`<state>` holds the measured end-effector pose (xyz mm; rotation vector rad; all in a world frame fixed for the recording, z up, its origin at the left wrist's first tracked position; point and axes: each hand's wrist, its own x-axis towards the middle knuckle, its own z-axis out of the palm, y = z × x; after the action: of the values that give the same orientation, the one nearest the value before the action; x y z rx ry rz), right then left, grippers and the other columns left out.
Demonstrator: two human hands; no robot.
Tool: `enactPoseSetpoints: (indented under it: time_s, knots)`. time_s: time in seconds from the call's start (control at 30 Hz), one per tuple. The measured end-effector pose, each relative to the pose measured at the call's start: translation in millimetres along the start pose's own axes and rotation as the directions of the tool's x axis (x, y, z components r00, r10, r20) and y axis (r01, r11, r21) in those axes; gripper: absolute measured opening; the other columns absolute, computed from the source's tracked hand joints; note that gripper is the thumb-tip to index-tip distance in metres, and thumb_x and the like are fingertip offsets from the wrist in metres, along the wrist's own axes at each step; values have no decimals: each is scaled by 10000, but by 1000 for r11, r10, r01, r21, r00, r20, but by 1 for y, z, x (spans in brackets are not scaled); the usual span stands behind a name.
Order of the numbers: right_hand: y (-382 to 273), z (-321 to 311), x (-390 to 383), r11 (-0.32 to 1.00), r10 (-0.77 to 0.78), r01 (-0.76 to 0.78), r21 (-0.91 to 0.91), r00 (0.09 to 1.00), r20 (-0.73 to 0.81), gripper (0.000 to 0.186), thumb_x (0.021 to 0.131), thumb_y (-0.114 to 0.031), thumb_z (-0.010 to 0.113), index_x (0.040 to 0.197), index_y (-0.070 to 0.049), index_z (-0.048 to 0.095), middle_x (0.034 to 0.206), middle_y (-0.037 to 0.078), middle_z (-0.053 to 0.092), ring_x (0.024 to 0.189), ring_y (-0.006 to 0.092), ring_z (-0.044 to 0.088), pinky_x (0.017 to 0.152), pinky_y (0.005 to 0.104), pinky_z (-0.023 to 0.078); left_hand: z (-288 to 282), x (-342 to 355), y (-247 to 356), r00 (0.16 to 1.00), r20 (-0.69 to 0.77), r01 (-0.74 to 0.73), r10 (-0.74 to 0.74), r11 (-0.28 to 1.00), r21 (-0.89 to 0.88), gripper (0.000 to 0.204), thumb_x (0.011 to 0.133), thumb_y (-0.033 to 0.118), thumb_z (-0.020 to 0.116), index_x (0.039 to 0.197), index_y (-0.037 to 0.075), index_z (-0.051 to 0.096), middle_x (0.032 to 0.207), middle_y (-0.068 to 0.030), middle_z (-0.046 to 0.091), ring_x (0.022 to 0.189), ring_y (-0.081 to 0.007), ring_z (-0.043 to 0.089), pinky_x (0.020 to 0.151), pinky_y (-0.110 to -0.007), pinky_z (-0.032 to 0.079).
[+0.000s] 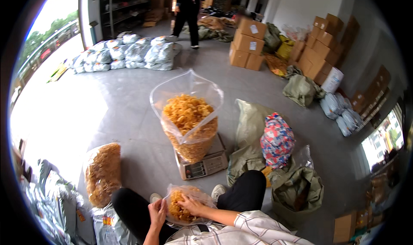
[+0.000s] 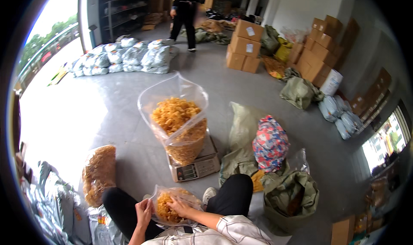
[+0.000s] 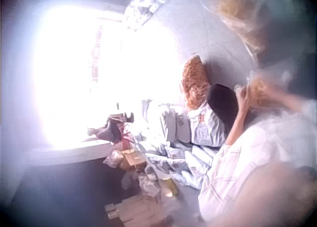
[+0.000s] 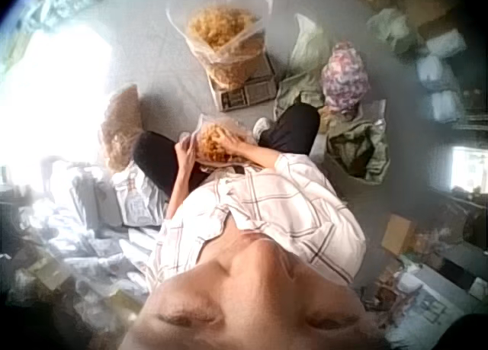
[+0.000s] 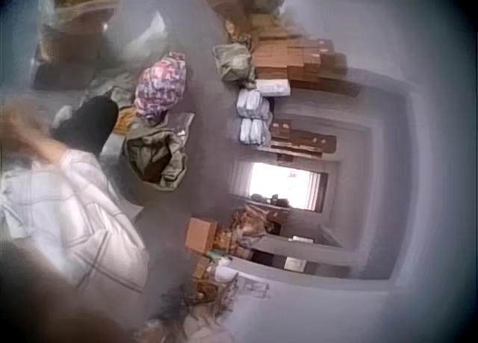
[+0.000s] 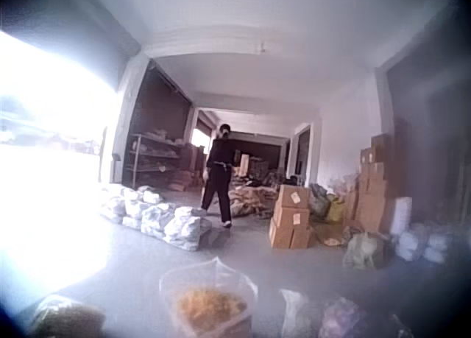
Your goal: The person scoops dried yellow food strips from a large outdoor sheet into a clear plastic bag. They then move indoors, place the bag on a digital scale, and add more strips to reach a target weight before sealing the bag.
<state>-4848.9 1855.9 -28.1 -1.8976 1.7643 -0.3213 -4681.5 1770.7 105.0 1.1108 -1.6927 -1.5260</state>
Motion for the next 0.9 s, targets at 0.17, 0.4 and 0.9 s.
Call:
enactPoseSetpoints:
  time_s: [0.17, 0.4, 0.9]
  knots:
    - [-25, -33, -5, 998, -17, 18, 63, 1000, -24, 527, 688, 52, 567, 1187, -119, 552, 1233, 228, 448, 1114, 425, 486, 917, 454, 444, -6, -1, -4, 1000, 10, -26, 26, 1000, 2, 360, 932, 171, 556, 633, -21, 504, 514, -8, 483, 479, -53, 451, 440, -237, 355]
    - [-35, -66, -17, 970, -50, 94, 223, 979, -196, 402, 639, -8, 691, 1026, -47, 590, 1089, 170, 521, 1037, 370, 538, 847, 401, 459, -8, -3, -12, 1000, -14, -18, 18, 1000, -24, 374, 938, 193, 555, 632, -18, 512, 515, -10, 488, 480, -57, 444, 441, -239, 343]
    - [-47, -124, -26, 857, 49, 174, 485, 909, -413, 420, 652, -16, 741, 1013, 17, 528, 1105, 215, 530, 1108, 359, 522, 903, 364, 423, -5, -1, -2, 1000, -17, -16, 16, 1000, 26, 383, 940, 214, 542, 634, -14, 522, 523, -13, 494, 489, -61, 435, 439, -244, 336]
